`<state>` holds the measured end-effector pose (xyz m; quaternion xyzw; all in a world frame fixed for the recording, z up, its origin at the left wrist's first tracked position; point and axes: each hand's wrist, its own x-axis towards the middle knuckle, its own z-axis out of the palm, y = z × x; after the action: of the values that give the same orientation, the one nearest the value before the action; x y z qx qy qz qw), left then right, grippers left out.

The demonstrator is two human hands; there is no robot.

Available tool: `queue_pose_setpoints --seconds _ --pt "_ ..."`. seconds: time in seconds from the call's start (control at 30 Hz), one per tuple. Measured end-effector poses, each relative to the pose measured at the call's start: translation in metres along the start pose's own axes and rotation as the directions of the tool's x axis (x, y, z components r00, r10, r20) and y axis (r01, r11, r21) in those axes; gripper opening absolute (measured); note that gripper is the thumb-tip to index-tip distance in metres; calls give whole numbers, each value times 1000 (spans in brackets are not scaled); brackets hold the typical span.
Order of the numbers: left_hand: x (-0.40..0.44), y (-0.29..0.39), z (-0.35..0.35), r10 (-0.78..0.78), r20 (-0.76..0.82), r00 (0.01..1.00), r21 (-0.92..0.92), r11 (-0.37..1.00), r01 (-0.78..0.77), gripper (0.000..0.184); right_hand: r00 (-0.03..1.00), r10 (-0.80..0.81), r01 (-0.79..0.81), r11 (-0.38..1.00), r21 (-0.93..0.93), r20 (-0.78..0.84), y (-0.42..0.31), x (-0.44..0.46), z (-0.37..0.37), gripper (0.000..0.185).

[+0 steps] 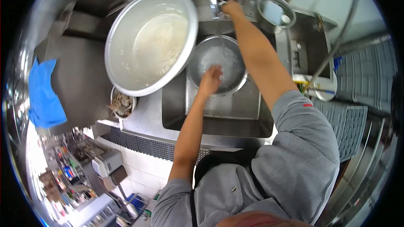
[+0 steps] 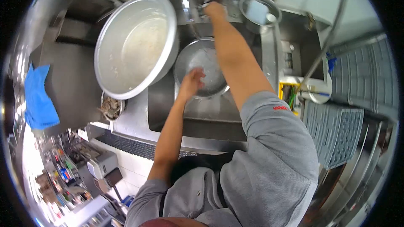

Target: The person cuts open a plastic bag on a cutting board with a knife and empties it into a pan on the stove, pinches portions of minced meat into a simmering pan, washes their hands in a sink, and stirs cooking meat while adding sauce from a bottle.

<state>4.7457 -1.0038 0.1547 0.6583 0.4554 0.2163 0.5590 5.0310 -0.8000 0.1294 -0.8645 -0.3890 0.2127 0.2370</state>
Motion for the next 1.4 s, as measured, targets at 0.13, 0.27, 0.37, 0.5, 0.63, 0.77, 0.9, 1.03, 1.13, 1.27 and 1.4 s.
queue_pose_setpoints --seconds 0.13,0.27,0.37,0.5,0.63,0.77,0.9,1.03,1.13,1.27,1.4 --pt "-141 -25 -68 218 -242 945 166 969 -181 13 958 -278 267 789 554 -66 8 4 -18 27" --pt "-300 -62 -114 -195 -646 738 -76 979 192 8 957 -236 -31 498 867 170 24 -66 -3 21" --pt "-405 -123 -137 -379 -795 473 -266 920 290 11 899 -364 -48 471 881 243 59 -109 30 33" --pt "-550 -236 -144 -624 -736 264 -501 763 409 19 863 -220 5 903 429 455 60 -175 60 28" --pt "-653 -284 -138 -746 -651 140 -599 617 510 31 858 -482 501 708 -498 178 20 -306 83 36" --pt "-730 -341 -153 -812 -582 37 -649 492 580 32 845 -447 534 677 -507 294 -130 -495 89 29" --pt "-763 -371 -215 -733 -679 25 -509 495 704 21 423 -745 763 600 241 516 -229 -589 154 17" --pt "-774 -396 -295 -602 -799 10 -426 576 697 58 67 -485 647 687 333 872 -320 -653 286 17" --pt "-786 -432 -342 -694 -715 91 -487 587 647 69 -25 -473 1000 -2 28 881 -368 -711 385 23" --pt "-810 -486 -371 -860 -484 -160 -814 374 445 25 -76 -443 982 123 145 893 -478 -745 519 30" --pt "-820 -536 -406 -813 -510 -281 -799 327 505 24 107 -599 978 206 23 794 -641 -781 605 30"
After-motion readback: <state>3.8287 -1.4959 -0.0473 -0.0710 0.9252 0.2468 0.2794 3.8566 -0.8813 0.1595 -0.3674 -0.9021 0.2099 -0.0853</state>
